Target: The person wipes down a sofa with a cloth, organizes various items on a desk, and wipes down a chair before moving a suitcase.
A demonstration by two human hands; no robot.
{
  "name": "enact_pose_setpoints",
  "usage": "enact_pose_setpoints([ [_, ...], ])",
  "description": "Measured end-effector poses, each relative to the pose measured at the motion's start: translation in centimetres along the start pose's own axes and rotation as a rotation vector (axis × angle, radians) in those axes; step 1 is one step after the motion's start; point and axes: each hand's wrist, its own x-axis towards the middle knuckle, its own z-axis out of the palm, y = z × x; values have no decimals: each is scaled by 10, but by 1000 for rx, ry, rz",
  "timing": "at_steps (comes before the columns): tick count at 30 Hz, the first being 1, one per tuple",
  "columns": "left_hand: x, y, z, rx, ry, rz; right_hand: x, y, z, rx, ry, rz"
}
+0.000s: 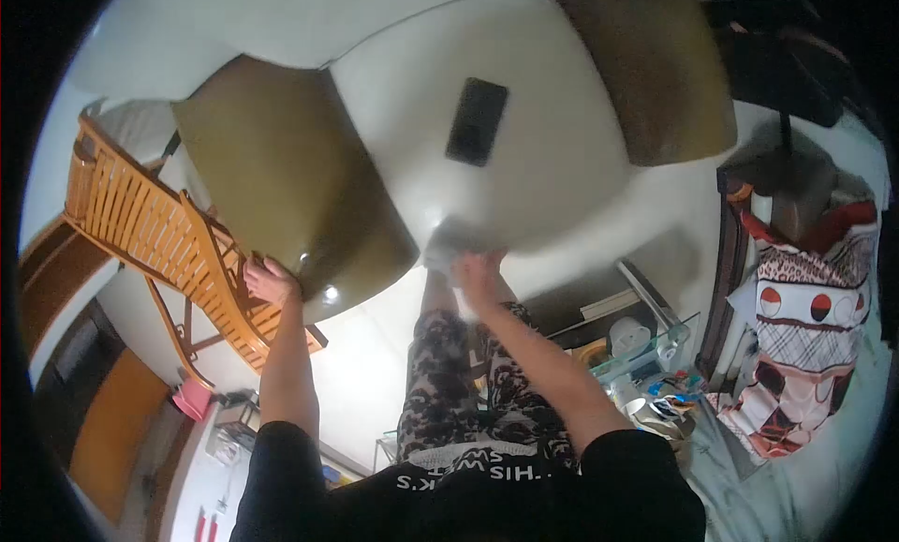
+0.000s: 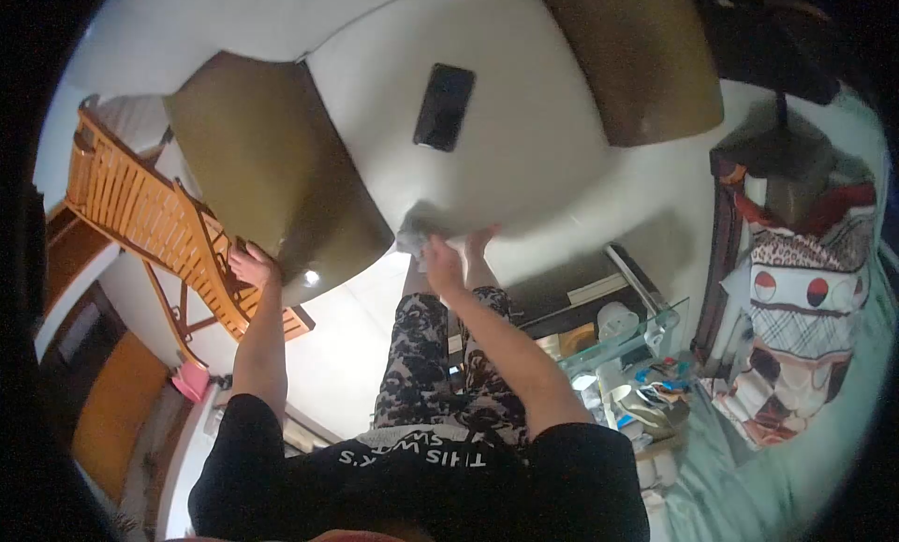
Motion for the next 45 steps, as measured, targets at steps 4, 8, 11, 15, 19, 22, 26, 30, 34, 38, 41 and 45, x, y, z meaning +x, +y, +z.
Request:
enact_pose_setpoints([
  [4, 10, -10, -5, 146, -151, 10, 16, -68, -140, -65, 246, 12],
  [8, 12, 23, -29, 233, -198, 4, 63, -66, -229, -160, 667, -289],
  [11, -9, 64, -54, 203, -233, 134, 106, -36, -251, -420, 760, -293],
  [15, -51, 177, -79, -164, -402, 551, 96, -5, -166, -589, 626, -105],
  [19, -60, 285, -47, -355, -462, 603, 11, 21, -86, -478, 19, -187],
  [22, -42, 352, -1, -322, -406, 554, -33, 86, -68, -590, -393, -111],
  [26, -36, 423, 12, -206, -591, 283, -97, 127, -103, -208, -179, 198],
  [30, -34, 424, 30, -5, -632, 216, -133, 174, -134, -125, 5, 386],
  [34, -25, 362, 50, 7, -770, 260, -168, 176, -166, -52, 214, 557],
  [38, -14, 317, 0, 375, -834, 63, -196, 166, -168, 162, 351, 575],
  [41, -7, 288, 0, 404, -768, -53, -202, 164, -159, 149, 446, 700],
  [45, -15, 302, -25, 384, -895, 85, -207, 137, -168, 149, 471, 588],
])
